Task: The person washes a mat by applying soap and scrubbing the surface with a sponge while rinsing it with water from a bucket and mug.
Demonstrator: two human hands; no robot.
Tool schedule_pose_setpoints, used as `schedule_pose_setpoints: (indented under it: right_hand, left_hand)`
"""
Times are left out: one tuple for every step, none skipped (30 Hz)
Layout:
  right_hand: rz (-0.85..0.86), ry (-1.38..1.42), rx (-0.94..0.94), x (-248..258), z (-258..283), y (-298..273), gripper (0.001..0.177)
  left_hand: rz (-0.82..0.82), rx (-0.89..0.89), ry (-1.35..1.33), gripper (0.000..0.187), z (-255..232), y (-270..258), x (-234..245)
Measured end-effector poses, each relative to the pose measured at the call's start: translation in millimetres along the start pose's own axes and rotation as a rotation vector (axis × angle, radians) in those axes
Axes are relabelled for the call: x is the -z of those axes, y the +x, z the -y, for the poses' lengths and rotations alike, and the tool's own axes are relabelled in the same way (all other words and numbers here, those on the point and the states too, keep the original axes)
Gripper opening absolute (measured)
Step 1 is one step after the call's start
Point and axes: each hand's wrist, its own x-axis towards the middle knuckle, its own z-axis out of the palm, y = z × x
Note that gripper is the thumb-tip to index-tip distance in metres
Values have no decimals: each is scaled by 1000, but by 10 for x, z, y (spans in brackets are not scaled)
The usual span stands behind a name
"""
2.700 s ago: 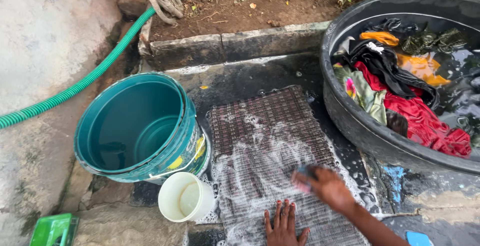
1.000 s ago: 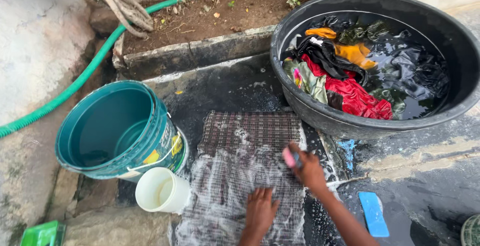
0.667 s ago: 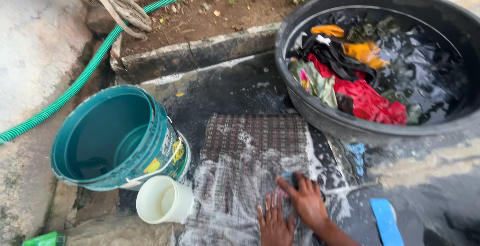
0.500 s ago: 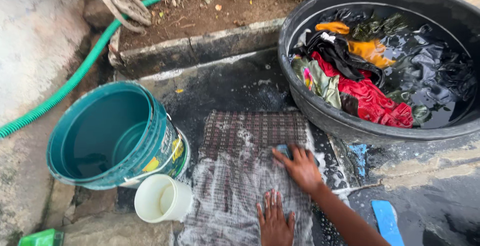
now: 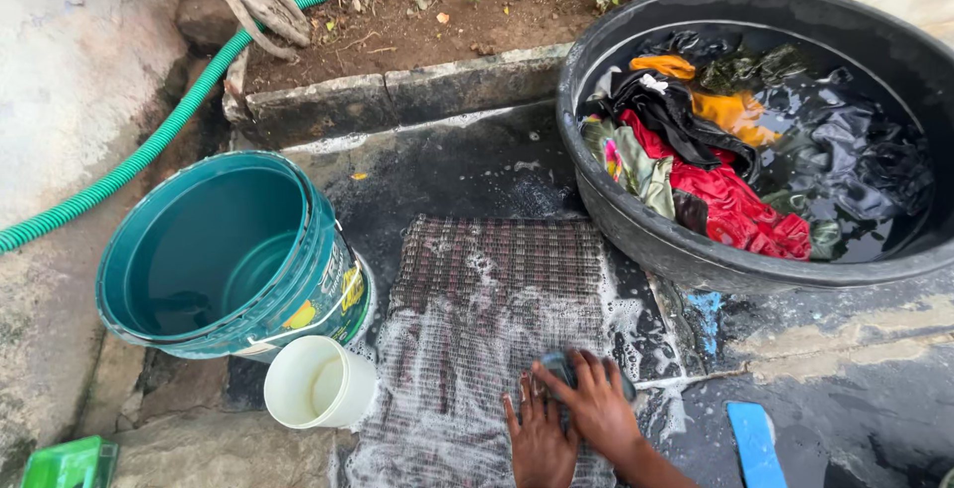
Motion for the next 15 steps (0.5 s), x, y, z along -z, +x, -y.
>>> schedule_pose_setpoints:
  right_hand:
    - [3,4,-1,-29,-37,81,85]
    - [131,71,-85,-88,-152,275,86]
    - [258,137,-171,-156,-283,479,88]
    - [223,96,-169,-235,-415,664,76]
    - [187,56,-166,-328,-548,860,64]
    - [251,-40,-115,-409,-680,1034,70]
    - [313,-138,-61,-473,-805,1169,77]
    - [206,-26,-110,-529,-941,1301,81]
    - [99,87,-159,-562,-1054,1413,86]
    - [86,89,-156,-567,-1134,1559,86]
    - [172,51,-207,-559,-1194,1698,87]
    - [269,15,-262,-569,-1197,1729,87]
    - [269,20,-263,-581,-1150,1697,87]
    - [241,-1,-240,-574,-1089,1613,85]
    - [213,-23,-218,-568,-1005,1528,82]
  left_hand:
    - [4,3,1,73,15,-11,-67]
    - [-305,-90,23,73,20,8,-106]
    - [-614,-182,46,74,34,44,-121]
    - [-611,-174,47,74,38,47,-140]
    - [-315,-83,-20,71,38,53,-156]
    - [-25,20,-91,69,57,49,-170]
    - [-27,37,-95,69,78,50,-196]
    - [-306,-46,29,69,83,62,-242]
    - [-585,-125,156,70,75,45,-301]
    - [-595,-126,165,70,96,86,-317]
    - [-652,-135,204,68,112,125,-327]
    - [-696,-143,239,67,117,112,-361]
    - [-694,-143,243,67,135,113,-379]
    - [-708,-141,269,67,132,123,-379]
    - [-723,-140,294,66,138,129,-356]
